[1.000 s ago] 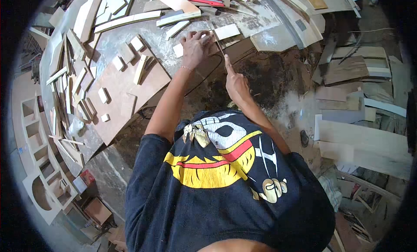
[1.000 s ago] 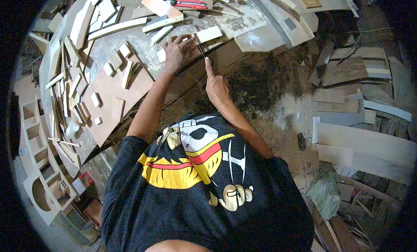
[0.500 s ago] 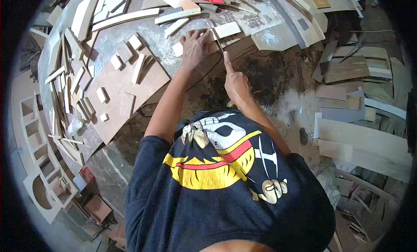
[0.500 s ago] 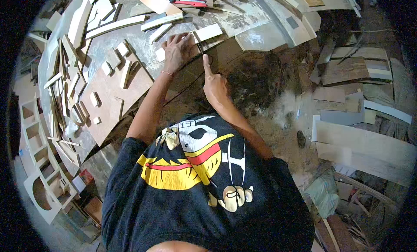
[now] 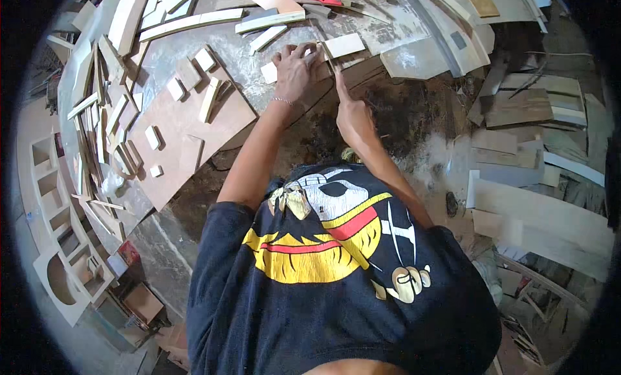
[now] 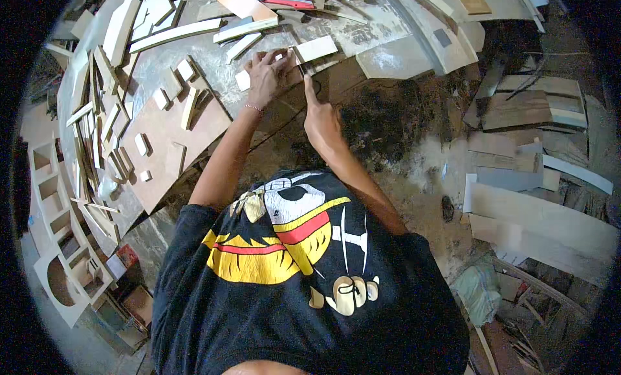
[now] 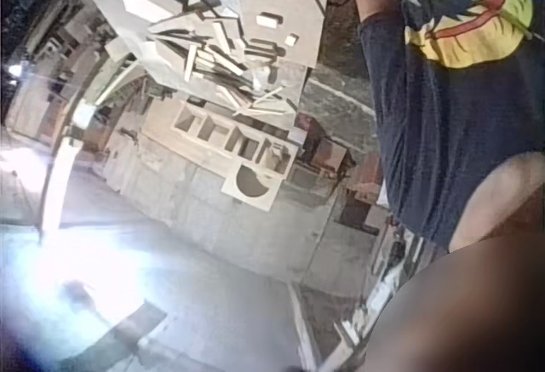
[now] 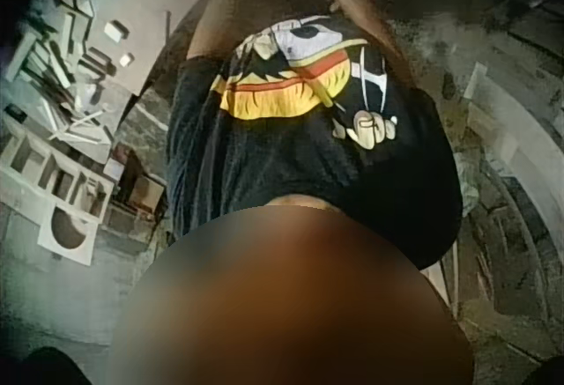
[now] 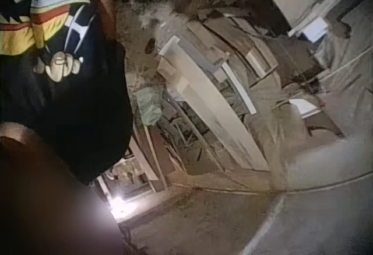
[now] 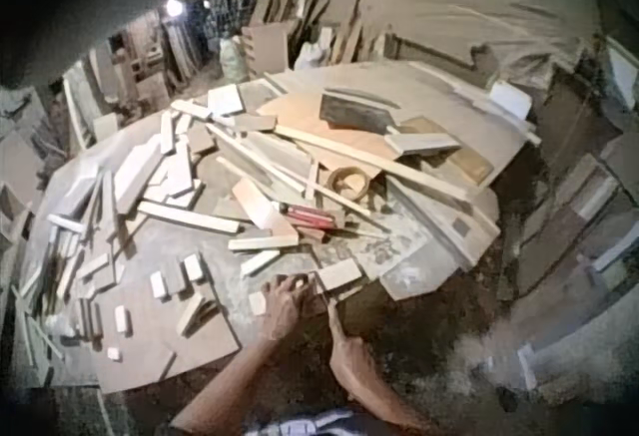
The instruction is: Cutting thin wooden strips with a utility knife and arranging wooden blocks on a workbench.
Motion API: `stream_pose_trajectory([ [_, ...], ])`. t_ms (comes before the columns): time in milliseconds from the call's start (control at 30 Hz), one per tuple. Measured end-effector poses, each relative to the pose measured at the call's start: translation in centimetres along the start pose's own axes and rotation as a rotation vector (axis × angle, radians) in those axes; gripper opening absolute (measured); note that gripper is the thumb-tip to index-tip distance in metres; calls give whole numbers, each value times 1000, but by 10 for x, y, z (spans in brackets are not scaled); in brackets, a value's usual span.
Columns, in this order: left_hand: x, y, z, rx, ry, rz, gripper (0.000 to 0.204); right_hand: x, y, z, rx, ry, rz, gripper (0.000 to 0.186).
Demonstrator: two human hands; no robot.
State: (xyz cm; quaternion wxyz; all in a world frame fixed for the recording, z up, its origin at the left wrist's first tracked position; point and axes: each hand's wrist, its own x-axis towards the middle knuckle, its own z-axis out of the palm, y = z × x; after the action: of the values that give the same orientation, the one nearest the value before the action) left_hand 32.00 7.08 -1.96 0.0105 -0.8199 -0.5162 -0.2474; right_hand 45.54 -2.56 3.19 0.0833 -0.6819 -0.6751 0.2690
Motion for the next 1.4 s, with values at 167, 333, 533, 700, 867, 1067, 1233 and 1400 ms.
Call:
stream_pose_trajectory([
  [167,0,-4,1,48,-27,33,28,1,-5,-3,-18,20,-19,66],
  [333,0,-3,2,-13,-14,-3,26,6,-7,-5,20,-2,23,67],
  [533,2,0,-3,-32,8,2,21,3,-4,-9,18,-14,1,67],
  [700,1,-2,0,-13,-5,-2,21,7,-2,-10,0,-18,-13,66],
  [867,-1,-6,5,-39,1,12,25,11,-1,-8,-42,-57,-5,68],
  [1067,-1,-4,3,-7,7,17,24,15,-3,-7,-37,-39,-2,66],
  [1233,-1,-3,1,-55,-21,-5,23,15,-3,-6,-8,-15,-21,66],
  [1400,-1,-4,1,-9,-9,8,21,15,-1,-4,-66,-39,56,66],
])
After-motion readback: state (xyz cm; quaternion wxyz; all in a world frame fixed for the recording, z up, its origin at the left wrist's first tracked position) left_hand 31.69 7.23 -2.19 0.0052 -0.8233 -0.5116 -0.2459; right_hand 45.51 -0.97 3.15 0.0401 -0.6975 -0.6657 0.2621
